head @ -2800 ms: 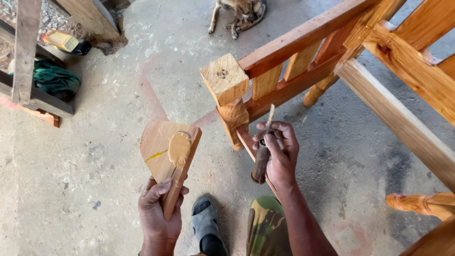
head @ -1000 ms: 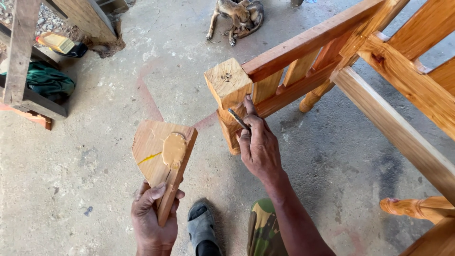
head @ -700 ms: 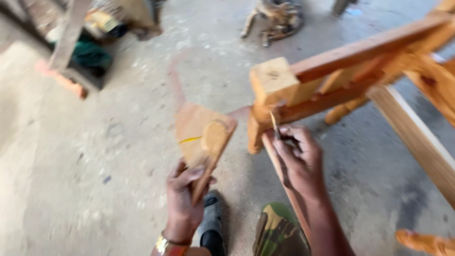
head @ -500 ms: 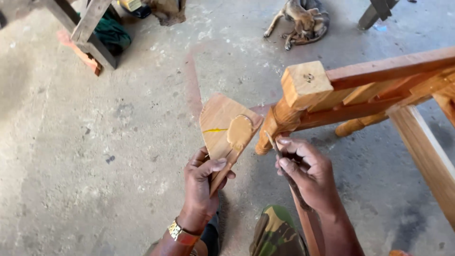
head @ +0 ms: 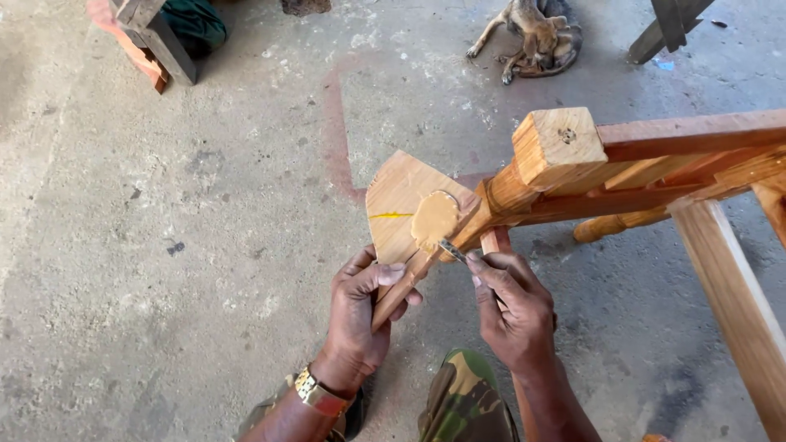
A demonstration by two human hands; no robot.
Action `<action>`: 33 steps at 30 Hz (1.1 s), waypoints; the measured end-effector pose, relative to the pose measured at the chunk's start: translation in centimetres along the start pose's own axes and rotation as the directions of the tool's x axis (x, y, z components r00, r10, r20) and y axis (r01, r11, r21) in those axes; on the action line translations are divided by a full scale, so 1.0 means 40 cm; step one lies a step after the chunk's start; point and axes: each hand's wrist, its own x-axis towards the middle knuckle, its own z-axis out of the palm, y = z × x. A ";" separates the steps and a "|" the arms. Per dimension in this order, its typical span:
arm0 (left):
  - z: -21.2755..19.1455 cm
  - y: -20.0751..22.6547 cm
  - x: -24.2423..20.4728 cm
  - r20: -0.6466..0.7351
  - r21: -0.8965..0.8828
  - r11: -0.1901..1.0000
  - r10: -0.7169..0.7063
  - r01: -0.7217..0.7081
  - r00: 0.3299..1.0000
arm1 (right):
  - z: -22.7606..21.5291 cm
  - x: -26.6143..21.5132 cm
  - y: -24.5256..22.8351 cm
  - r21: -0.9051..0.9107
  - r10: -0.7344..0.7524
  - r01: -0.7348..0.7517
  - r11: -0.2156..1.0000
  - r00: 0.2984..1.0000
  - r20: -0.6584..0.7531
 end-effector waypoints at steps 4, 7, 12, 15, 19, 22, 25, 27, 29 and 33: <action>0.001 0.004 0.001 -0.002 0.017 0.999 0.050 -0.050 0.999 | -0.027 -0.017 0.038 0.156 0.154 -0.161 0.975 0.986 0.061; 0.005 0.001 -0.006 -0.017 0.123 0.985 0.121 -0.118 0.992 | -0.053 0.001 -0.003 0.178 0.226 -0.239 0.955 0.970 0.090; 0.004 -0.005 -0.005 0.050 0.123 0.965 0.226 -0.231 0.973 | -0.079 0.038 -0.059 -0.110 0.080 -0.071 0.991 0.994 0.077; 0.008 -0.002 -0.010 0.050 0.145 0.957 0.248 -0.253 0.967 | -0.081 0.043 -0.062 -0.206 0.030 -0.011 0.978 0.996 0.089; 0.007 -0.003 -0.013 0.059 0.175 0.949 0.255 -0.262 0.965 | -0.081 0.047 -0.066 -0.252 0.045 -0.017 0.968 0.993 0.107; 0.007 -0.003 -0.014 0.065 0.161 0.951 0.258 -0.265 0.964 | -0.081 0.045 -0.065 -0.264 0.041 -0.008 0.964 0.992 0.119; 0.016 0.005 -0.018 0.021 0.201 0.953 0.229 -0.229 0.973 | -0.081 0.046 -0.067 -0.276 0.026 0.010 0.961 0.991 0.128; 0.011 -0.002 -0.013 0.031 0.201 0.950 0.239 -0.240 0.970 | -0.083 0.048 -0.070 -0.280 0.022 0.016 0.960 0.991 0.135; 0.008 -0.005 -0.011 0.040 0.203 0.947 0.248 -0.251 0.968 | -0.083 0.047 -0.071 -0.283 0.020 0.021 0.959 0.990 0.141; 0.008 -0.006 -0.010 0.051 0.203 0.943 0.259 -0.264 0.965 | -0.082 0.045 -0.070 -0.289 0.017 0.030 0.957 0.987 0.158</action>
